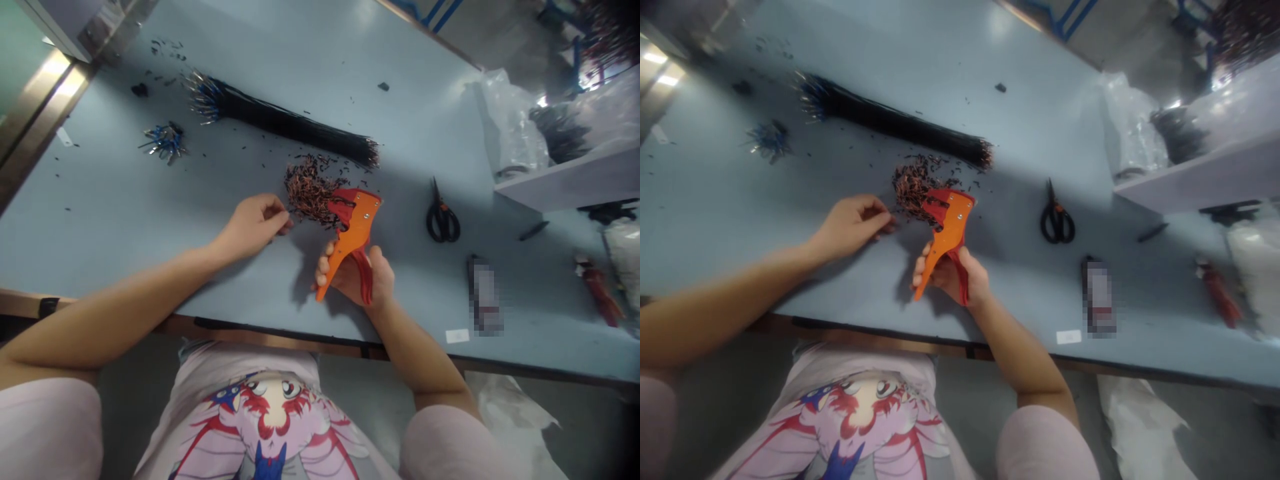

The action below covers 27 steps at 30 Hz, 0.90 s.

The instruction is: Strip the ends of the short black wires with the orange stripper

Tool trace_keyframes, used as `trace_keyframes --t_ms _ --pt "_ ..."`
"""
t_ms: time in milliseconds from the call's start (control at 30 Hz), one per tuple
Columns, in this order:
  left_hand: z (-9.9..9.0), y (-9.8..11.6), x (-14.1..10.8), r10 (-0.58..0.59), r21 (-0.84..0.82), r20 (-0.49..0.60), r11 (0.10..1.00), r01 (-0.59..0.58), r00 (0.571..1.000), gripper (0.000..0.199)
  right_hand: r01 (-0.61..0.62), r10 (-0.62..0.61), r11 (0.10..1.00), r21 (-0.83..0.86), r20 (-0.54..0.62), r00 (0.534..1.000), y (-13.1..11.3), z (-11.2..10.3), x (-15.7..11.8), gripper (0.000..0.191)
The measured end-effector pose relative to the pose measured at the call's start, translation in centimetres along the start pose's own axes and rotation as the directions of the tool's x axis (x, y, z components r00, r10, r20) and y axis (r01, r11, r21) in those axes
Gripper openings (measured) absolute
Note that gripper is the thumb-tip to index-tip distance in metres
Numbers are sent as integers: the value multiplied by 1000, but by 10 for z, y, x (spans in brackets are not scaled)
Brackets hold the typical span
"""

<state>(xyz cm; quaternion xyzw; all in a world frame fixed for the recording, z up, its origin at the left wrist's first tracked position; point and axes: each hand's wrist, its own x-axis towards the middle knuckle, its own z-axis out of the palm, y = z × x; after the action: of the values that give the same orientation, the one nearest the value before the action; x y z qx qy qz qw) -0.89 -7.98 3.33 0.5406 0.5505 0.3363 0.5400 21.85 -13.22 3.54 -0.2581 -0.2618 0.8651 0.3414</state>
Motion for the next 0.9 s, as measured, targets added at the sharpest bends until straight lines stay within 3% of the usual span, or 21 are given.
trace_keyframes --t_ms 100,200,367,533,800,900 --pt "-1 -3 3 128 132 -66 984 -118 990 14 14 -14 999 -42 10 1000 2 0 1 50" --pt "-4 -5 7 285 152 -191 954 -259 939 13 41 -40 994 -97 10 999 5 0 1 54" --pt "-5 -6 10 346 95 -252 938 -333 904 10 90 -99 978 -191 -37 994 9 1 1 74" --pt "-5 -4 6 415 151 -301 910 -387 859 4 37 -49 969 -243 -46 998 10 -1 0 60" --pt "-3 1 -2 621 449 -205 747 -491 757 7 28 -48 938 -346 -48 998 14 0 -4 58" --pt "-3 0 -3 648 495 -173 708 -504 742 8 10 -31 933 -360 -53 998 14 0 -4 58"
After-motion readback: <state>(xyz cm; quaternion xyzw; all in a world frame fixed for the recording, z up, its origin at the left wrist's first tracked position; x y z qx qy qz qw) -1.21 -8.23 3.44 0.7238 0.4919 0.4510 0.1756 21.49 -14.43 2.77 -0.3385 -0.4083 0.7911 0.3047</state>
